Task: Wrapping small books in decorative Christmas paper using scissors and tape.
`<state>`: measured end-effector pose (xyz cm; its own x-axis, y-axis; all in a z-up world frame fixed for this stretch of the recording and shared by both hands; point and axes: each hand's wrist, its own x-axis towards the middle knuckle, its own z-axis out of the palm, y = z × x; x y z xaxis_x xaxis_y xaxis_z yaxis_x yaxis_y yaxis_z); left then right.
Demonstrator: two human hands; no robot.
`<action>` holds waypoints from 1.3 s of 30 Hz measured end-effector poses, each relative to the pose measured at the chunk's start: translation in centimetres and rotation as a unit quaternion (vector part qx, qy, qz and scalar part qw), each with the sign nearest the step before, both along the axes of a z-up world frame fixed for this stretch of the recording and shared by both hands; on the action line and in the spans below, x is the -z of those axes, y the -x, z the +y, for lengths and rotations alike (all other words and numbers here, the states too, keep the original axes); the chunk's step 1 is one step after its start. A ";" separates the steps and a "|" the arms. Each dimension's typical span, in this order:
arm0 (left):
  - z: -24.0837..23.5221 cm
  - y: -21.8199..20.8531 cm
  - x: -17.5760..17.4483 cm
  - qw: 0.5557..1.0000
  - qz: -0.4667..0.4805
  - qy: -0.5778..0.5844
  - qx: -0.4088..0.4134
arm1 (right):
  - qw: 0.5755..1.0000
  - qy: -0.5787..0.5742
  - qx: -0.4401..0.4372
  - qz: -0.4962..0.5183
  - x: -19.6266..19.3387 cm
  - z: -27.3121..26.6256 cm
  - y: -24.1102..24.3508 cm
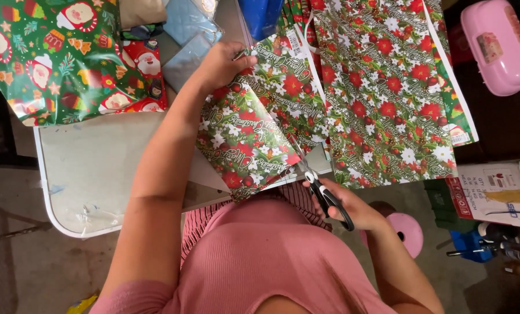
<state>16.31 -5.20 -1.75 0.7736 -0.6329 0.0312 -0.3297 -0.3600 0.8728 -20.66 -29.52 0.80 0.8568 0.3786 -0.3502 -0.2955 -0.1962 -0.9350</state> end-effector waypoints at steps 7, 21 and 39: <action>0.0 -0.6 1.2 1.000 -0.024 0.012 0.010 | 0.999 -0.029 0.010 -0.024 0.5 0.1 0.2; 0.1 -0.9 1.5 1.000 -0.012 -0.027 -0.009 | 0.999 -0.028 0.043 -0.017 3.2 -0.8 0.9; -0.2 -1.2 2.3 0.999 -0.003 -0.029 -0.018 | 0.992 0.068 0.103 0.038 5.1 -1.5 1.7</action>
<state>17.53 -5.40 -4.02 0.7957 -0.6057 0.0000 -0.3214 -0.4222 0.8476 -22.39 -31.06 -4.25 0.8803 0.1435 -0.4522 -0.4107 -0.2469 -0.8777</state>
